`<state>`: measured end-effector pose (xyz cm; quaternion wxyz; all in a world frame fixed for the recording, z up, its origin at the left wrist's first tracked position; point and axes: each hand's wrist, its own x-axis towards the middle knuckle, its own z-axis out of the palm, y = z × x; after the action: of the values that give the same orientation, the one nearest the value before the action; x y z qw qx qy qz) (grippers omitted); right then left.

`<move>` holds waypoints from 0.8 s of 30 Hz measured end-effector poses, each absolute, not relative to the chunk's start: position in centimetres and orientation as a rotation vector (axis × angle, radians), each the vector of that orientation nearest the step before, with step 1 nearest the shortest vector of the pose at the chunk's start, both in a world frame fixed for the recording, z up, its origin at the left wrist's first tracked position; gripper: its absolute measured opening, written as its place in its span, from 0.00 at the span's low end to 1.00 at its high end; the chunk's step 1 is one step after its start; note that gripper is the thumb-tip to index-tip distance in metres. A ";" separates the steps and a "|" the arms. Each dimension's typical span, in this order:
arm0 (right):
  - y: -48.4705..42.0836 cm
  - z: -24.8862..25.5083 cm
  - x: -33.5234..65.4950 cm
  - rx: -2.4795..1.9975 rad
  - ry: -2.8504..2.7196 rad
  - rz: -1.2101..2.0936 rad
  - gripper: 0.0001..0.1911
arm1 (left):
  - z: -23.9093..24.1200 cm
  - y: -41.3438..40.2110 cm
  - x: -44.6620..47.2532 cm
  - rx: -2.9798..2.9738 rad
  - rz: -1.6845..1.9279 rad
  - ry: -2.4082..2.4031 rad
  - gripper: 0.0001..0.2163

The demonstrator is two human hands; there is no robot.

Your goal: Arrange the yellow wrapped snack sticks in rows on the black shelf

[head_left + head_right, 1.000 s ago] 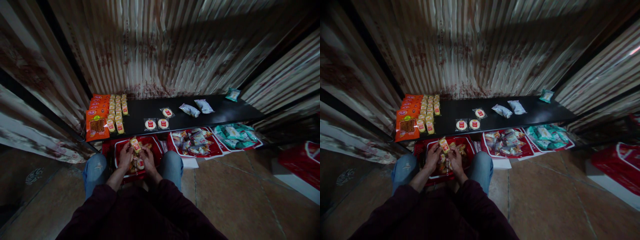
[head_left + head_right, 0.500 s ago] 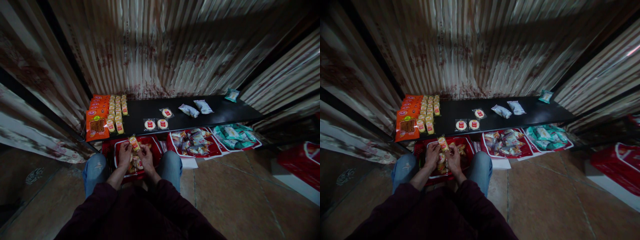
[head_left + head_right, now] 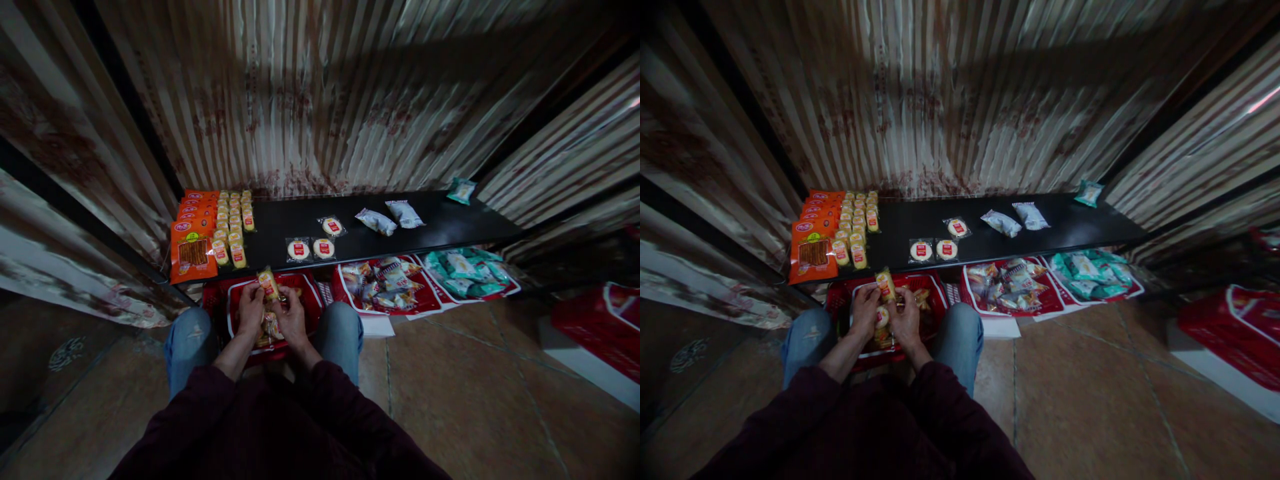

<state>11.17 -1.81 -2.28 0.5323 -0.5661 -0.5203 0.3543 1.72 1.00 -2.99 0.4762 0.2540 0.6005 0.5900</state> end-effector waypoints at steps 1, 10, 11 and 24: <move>-1.8 -2.3 11.1 -1.353 -1.260 0.817 0.12 | -2.9 0.9 1.7 0.607 1.441 1.471 0.07; -1.8 -2.3 11.1 -1.393 -1.419 0.641 0.12 | -1.8 0.6 1.9 0.550 1.398 1.406 0.12; -1.8 -2.3 11.2 -1.396 -1.438 0.624 0.12 | -1.7 0.6 1.9 0.537 1.397 1.390 0.13; -2.0 -1.3 11.1 -1.442 -1.627 0.486 0.13 | -1.0 0.5 2.1 0.500 1.316 1.377 0.13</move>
<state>11.08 -2.02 -1.28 0.4413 -0.5808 -0.6554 0.1959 2.10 0.49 -0.98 0.5530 0.2117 0.5826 0.5567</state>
